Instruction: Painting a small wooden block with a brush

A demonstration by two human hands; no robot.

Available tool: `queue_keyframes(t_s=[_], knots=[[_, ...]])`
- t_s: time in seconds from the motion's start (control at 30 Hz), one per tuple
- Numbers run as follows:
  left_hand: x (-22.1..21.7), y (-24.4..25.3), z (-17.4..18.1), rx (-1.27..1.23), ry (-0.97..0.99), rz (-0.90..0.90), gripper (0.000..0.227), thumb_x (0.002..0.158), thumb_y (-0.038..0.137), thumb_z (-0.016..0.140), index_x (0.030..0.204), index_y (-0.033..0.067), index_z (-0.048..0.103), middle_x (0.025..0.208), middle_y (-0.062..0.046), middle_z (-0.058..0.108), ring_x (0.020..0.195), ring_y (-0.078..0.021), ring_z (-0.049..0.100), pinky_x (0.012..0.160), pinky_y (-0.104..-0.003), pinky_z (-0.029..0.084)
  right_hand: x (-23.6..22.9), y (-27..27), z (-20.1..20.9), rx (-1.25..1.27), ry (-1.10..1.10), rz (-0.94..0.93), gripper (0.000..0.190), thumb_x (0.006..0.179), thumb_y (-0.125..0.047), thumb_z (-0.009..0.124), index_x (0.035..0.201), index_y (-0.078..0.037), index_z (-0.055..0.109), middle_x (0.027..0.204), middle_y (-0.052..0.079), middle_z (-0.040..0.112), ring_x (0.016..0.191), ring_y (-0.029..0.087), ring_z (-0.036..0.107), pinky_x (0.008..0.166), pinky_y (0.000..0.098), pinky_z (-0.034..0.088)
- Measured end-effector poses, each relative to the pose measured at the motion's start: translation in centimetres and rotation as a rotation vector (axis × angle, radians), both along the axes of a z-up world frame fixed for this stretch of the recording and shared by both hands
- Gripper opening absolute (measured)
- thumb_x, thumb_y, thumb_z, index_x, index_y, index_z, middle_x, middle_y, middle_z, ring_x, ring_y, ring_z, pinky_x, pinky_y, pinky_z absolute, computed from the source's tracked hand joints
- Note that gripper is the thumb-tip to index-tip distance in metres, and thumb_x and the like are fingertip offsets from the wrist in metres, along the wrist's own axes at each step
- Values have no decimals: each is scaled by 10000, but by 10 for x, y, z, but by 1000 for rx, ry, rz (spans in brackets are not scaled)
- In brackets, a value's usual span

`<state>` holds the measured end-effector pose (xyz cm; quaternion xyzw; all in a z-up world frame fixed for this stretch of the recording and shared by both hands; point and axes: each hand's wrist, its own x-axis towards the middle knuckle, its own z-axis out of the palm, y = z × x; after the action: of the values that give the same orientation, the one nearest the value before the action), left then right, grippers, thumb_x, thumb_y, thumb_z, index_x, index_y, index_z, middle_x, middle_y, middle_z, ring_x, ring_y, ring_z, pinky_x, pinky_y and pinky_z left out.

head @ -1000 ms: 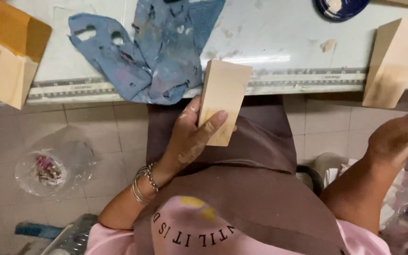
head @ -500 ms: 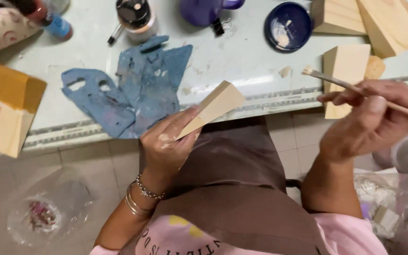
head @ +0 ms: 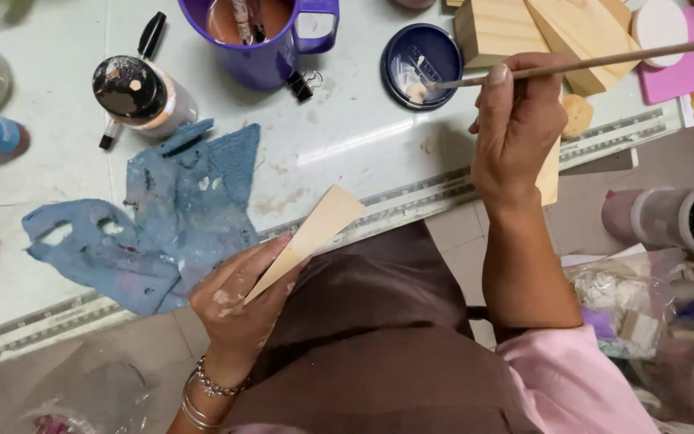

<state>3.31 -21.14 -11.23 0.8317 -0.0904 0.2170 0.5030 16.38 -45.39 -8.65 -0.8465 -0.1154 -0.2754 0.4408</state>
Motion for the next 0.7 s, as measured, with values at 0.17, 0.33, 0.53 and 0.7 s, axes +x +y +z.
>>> queue_keyframes(t_s=[0.17, 0.33, 0.53, 0.7], knots=[[0, 2, 4, -145, 157, -29, 238, 767, 44, 685, 993, -6, 632, 974, -131, 658, 894, -220, 670, 782, -291, 580, 4, 3, -6, -32, 39, 5, 150, 1024, -160, 385, 963, -24, 401, 672, 83, 466, 479, 148, 421, 451, 249, 363], [0, 4, 9, -20, 142, -18, 221, 773, 65, 670, 973, -22, 635, 945, -140, 661, 878, -232, 666, 794, -317, 564, -2, -1, 4, -3, -118, 32, 117, 1006, -99, 388, 1003, 9, 432, 801, 128, 454, 590, 203, 491, 517, 274, 431], [-3, -3, 11, 5, 154, 49, 337, 684, 11, 786, 967, -43, 611, 929, -165, 654, 840, -207, 657, 821, -296, 545, -14, -47, 7, 24, -408, -3, 75, 991, -66, 420, 1008, -19, 475, 896, 165, 583, 690, 270, 590, 811, 407, 483], [-15, 6, 5, -3, 97, 3, 448, 681, 37, 775, 1047, -54, 532, 1014, -225, 619, 965, -286, 635, 906, -341, 534, -32, -101, 13, -57, -205, -78, 233, 963, -70, 521, 971, -22, 293, 978, 236, 461, 975, 315, 493, 830, 407, 453]])
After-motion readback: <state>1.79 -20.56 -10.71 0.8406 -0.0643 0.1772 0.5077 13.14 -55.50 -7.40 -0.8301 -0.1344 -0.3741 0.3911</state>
